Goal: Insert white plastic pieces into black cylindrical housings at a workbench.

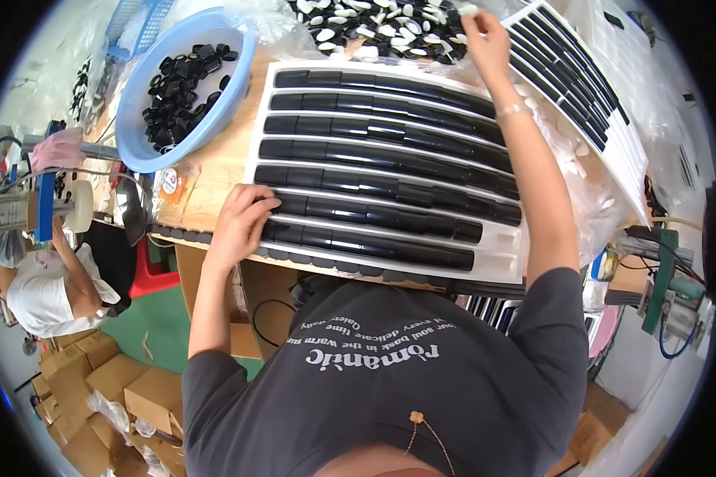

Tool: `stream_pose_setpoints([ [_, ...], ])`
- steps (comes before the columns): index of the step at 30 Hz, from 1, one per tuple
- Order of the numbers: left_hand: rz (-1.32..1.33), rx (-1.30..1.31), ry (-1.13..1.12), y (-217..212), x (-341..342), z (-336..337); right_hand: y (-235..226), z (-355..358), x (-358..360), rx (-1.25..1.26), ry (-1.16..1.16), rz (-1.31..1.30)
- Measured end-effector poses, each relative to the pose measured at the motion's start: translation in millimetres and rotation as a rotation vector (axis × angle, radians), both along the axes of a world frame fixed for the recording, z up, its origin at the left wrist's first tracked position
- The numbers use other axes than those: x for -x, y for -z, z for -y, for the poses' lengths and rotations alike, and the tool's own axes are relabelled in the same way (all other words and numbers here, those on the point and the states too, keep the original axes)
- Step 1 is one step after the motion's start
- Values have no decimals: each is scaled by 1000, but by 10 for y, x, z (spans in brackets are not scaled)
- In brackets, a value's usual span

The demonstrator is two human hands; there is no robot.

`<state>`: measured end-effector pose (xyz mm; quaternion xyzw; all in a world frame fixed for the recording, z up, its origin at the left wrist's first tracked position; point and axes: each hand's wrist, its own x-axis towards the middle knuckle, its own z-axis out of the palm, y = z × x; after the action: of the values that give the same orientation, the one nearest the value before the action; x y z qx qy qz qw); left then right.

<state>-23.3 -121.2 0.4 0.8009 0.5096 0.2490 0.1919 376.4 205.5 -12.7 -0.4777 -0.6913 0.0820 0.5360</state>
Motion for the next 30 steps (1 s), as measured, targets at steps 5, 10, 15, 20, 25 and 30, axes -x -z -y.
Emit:
stream_pose_setpoints([
  [5,-165,72,83,-66,158,-67,-546,1281,415,463,-387,-424],
  [10,-283,60,243,-97,263,-168,-497,2350,570,897,-562,-300],
  [15,-495,-49,431,-114,314,-197,-196,2887,856,1213,-756,-595],
  [20,-586,-139,583,-92,390,-256,57,3100,1262,1254,-812,-578],
  [25,-323,-109,431,-7,417,-239,134,3154,1268,1138,-804,-447],
  [30,-40,-101,251,137,394,-201,-281,3188,1399,1192,-723,-518],
])
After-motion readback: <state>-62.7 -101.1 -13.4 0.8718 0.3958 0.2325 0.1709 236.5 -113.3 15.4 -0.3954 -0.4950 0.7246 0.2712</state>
